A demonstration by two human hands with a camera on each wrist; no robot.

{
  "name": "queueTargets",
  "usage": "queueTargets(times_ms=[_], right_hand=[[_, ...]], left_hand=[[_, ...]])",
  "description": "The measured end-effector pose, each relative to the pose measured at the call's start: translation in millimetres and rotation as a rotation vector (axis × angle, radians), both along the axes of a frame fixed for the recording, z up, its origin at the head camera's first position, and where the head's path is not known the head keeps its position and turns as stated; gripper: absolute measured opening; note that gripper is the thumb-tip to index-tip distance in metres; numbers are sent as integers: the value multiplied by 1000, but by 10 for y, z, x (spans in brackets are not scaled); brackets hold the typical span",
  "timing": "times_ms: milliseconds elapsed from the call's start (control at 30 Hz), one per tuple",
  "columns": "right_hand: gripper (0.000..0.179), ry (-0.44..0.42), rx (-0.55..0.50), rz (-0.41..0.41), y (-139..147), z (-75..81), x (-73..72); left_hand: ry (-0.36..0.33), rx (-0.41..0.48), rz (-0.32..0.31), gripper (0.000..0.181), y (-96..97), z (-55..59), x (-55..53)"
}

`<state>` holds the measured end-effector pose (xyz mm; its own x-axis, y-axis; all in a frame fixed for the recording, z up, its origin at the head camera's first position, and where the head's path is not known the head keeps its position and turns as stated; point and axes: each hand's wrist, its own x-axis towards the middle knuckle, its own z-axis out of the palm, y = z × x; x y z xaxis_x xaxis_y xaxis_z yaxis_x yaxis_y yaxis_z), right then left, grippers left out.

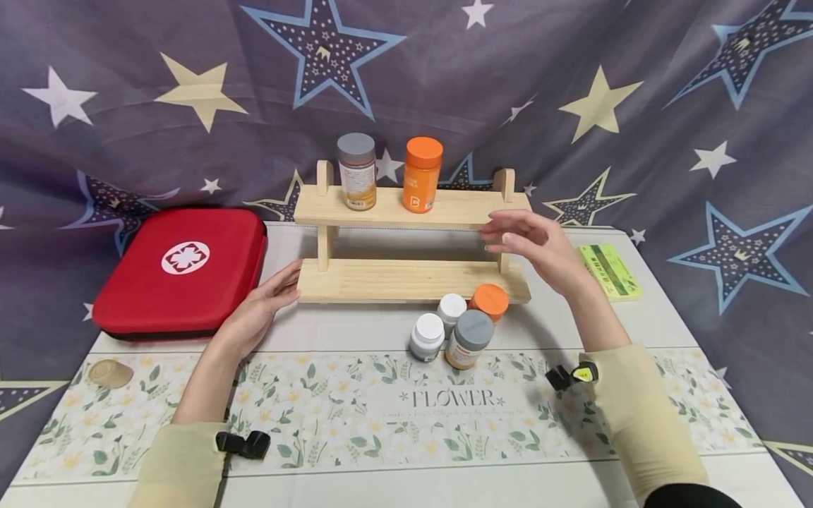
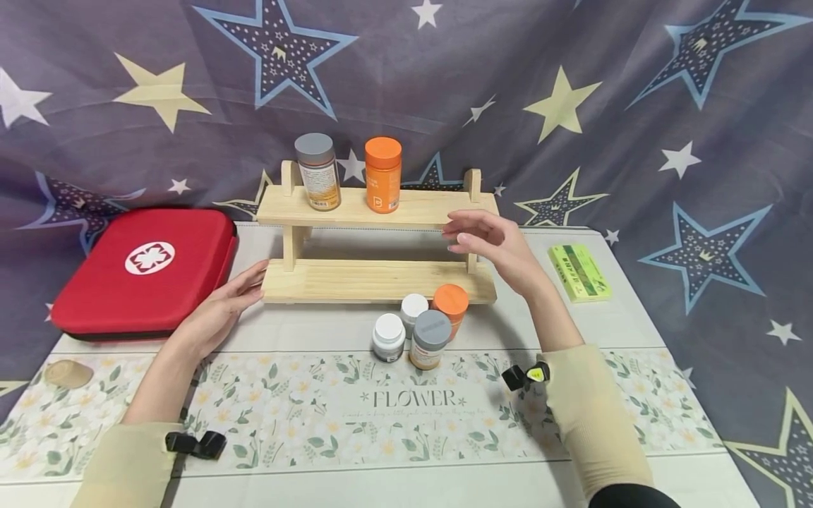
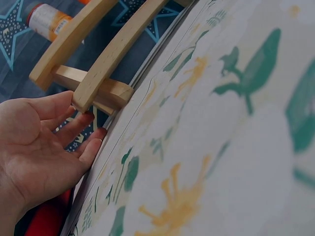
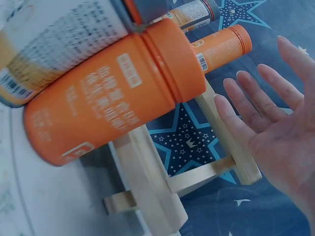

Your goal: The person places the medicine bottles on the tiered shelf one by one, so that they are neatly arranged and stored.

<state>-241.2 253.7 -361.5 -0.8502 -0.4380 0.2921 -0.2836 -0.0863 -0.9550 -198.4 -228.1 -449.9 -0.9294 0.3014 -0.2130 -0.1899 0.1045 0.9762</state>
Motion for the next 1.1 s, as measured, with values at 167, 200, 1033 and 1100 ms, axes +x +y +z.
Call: queueTargets(times_ms=[167, 200, 1033, 1100], right_hand=[[38, 42, 89, -7, 66, -69, 117], [37, 53, 110, -9, 81, -89, 139], [52, 0, 409, 117, 289, -328, 356], [54, -1, 431, 124, 289, -334, 358]], left_hand=[[6, 3, -3, 68, 1, 1, 4], [6, 3, -4, 68, 2, 0, 4], [5, -10, 2, 68, -5, 3, -2], [3, -12, 2, 68, -5, 3, -3]])
